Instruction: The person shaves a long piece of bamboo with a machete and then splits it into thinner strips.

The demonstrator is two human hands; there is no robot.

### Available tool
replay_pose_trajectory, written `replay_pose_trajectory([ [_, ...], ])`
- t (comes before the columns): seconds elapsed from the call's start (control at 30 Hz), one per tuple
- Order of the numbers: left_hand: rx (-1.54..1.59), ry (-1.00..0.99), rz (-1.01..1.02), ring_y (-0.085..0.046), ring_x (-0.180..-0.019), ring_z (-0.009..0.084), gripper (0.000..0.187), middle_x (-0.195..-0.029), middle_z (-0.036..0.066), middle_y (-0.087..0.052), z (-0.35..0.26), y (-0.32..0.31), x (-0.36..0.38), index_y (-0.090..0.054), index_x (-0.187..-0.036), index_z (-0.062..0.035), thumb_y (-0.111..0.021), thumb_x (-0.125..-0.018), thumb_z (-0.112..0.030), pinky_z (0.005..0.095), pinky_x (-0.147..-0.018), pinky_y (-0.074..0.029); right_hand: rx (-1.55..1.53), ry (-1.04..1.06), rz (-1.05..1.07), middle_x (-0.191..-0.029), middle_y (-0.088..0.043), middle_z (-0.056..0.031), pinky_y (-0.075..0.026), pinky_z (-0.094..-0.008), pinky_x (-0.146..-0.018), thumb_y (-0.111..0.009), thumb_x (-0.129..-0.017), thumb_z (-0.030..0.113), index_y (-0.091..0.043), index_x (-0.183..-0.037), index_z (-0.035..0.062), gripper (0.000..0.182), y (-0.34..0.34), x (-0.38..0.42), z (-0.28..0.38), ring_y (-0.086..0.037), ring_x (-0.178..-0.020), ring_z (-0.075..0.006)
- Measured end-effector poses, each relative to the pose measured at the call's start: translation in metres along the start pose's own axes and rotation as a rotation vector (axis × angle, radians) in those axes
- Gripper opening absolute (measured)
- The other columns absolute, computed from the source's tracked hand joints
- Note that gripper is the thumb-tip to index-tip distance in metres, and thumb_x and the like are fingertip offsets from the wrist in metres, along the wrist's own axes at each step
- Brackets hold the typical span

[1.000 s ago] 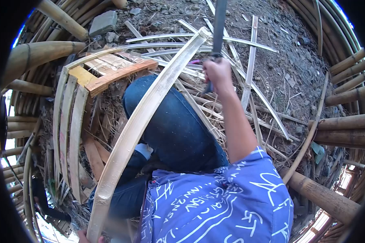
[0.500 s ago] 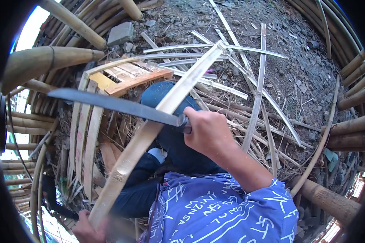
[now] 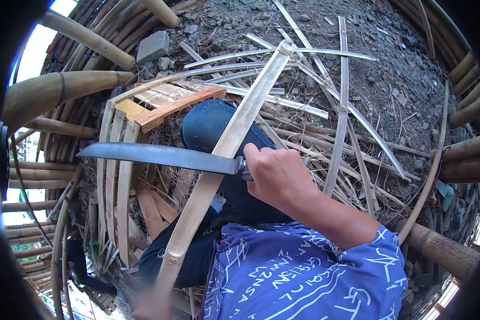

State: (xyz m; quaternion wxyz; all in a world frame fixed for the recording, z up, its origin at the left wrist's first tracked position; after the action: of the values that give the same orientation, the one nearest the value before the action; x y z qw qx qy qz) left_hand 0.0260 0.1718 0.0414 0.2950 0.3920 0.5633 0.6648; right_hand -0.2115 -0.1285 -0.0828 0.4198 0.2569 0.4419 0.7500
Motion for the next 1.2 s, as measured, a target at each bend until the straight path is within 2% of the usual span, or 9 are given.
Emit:
replay_pose_trajectory([
  [0.43, -0.12, -0.079, -0.134, -0.057, -0.059, 0.0393, 0.058, -0.07, 0.019, -0.06, 0.009, -0.011, 0.023, -0.064, -0.098, -0.0027, -0.066, -0.077, -0.058, 0.0453, -0.054, -0.045, 0.031, -0.273, -0.257, -0.069, -0.063, -0.0208, -0.051, -0.0477, -0.064, -0.063, -0.068, 0.011, -0.057, -0.076, 0.0038, 0.012, -0.006, -0.036, -0.107, -0.064, -0.07, -0.0404],
  [0.63, -0.237, -0.003, -0.299, -0.056, -0.059, 0.0395, 0.062, -0.069, 0.019, -0.059, 0.032, 0.009, 0.016, -0.065, -0.097, -0.0036, -0.064, -0.077, -0.062, 0.0454, -0.054, -0.045, -0.324, -0.299, -0.412, -0.064, -0.061, -0.0196, -0.047, -0.0418, -0.058, -0.057, -0.07, 0.004, -0.061, -0.079, 0.0017, 0.01, 0.002, -0.031, -0.1, -0.059, -0.061, -0.0402],
  [0.67, -0.238, 0.001, -0.304, -0.056, -0.059, 0.0395, 0.062, -0.069, 0.019, -0.059, 0.036, 0.011, 0.013, -0.065, -0.097, -0.0036, -0.064, -0.077, -0.062, 0.0454, -0.054, -0.045, -0.366, -0.282, -0.432, -0.056, -0.056, -0.0138, -0.043, -0.0351, -0.052, -0.057, -0.07, 0.002, -0.059, -0.078, -0.0001, 0.008, 0.006, -0.03, -0.095, -0.056, -0.05, -0.0282],
  [0.7, -0.243, 0.001, -0.312, -0.056, -0.058, 0.0394, 0.062, -0.069, 0.019, -0.06, 0.039, 0.013, 0.011, -0.065, -0.097, -0.0037, -0.064, -0.077, -0.062, 0.0456, -0.054, -0.045, -0.372, -0.274, -0.434, -0.056, -0.056, -0.0138, -0.043, -0.0351, -0.052, -0.057, -0.07, 0.002, -0.059, -0.078, -0.0001, 0.008, 0.012, -0.03, -0.09, -0.056, -0.05, -0.0282],
  [0.8, -0.261, 0.011, -0.332, -0.056, -0.057, 0.0392, 0.062, -0.07, 0.019, -0.06, 0.049, 0.019, 0.007, -0.065, -0.097, -0.0039, -0.064, -0.077, -0.063, 0.0461, -0.053, -0.045, -0.482, -0.28, -0.415, -0.051, -0.047, -0.004, -0.033, -0.0273, -0.046, -0.057, -0.072, 0.0, -0.056, -0.074, -0.002, 0.003, 0.03, -0.033, -0.075, -0.042, -0.049, -0.0072],
  [0.97, -0.359, -0.144, -0.449, -0.055, -0.056, 0.0399, 0.061, -0.07, 0.019, -0.06, 0.037, 0.012, 0.013, -0.066, -0.096, -0.0038, -0.065, -0.077, -0.061, 0.0463, -0.051, -0.044, -0.473, -0.255, -0.307, -0.052, -0.048, -0.007, -0.035, -0.0285, -0.047, -0.057, -0.071, 0.0, -0.055, -0.074, -0.0016, 0.004, 0.044, -0.035, -0.046, -0.042, -0.047, -0.0114],
  [1.07, -0.167, 0.013, -0.299, -0.052, -0.054, 0.0409, 0.054, -0.065, 0.017, -0.055, 0.048, -0.014, 0.029, -0.064, -0.091, -0.0023, -0.068, -0.078, -0.055, 0.047, -0.05, -0.043, -0.321, -0.097, -0.312, -0.058, -0.052, -0.0165, -0.042, -0.0356, -0.052, -0.059, -0.069, 0.0, -0.057, -0.077, 0.001, 0.008, 0.047, -0.03, -0.027, -0.053, -0.051, -0.0321],
  [1.17, -0.08, 0.038, -0.222, -0.05, -0.054, 0.0417, 0.05, -0.061, 0.017, -0.051, 0.048, -0.04, 0.042, -0.062, -0.085, -0.0017, -0.07, -0.078, -0.051, 0.0472, -0.05, -0.041, -0.252, -0.033, -0.287, -0.053, -0.044, -0.0096, -0.035, -0.0306, -0.047, -0.061, -0.071, -0.001, -0.052, -0.073, 0.0011, 0.009, 0.04, -0.025, -0.017, -0.043, -0.046, -0.019],
  [1.2, -0.073, 0.03, -0.139, -0.052, -0.06, 0.0382, 0.043, -0.069, 0.015, -0.054, 0.054, -0.057, 0.051, -0.061, -0.087, -0.0033, -0.068, -0.079, -0.045, 0.0467, -0.055, -0.041, -0.197, 0.0, -0.25, -0.055, -0.049, -0.0137, -0.038, -0.0331, -0.048, -0.062, -0.07, 0.001, -0.054, -0.074, 0.0021, 0.009, 0.042, -0.025, -0.013, -0.05, -0.047, -0.0265],
])
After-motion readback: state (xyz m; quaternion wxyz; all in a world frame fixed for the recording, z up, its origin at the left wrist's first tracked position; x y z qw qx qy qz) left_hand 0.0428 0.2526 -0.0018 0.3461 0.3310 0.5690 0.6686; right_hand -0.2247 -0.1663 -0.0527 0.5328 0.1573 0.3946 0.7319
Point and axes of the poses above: each hand's wrist, its own x-axis away from the middle knuckle, its own y-axis out of the back of the hand, z = x × y, the point moved 6 cm from there along -x, towards the middle knuckle
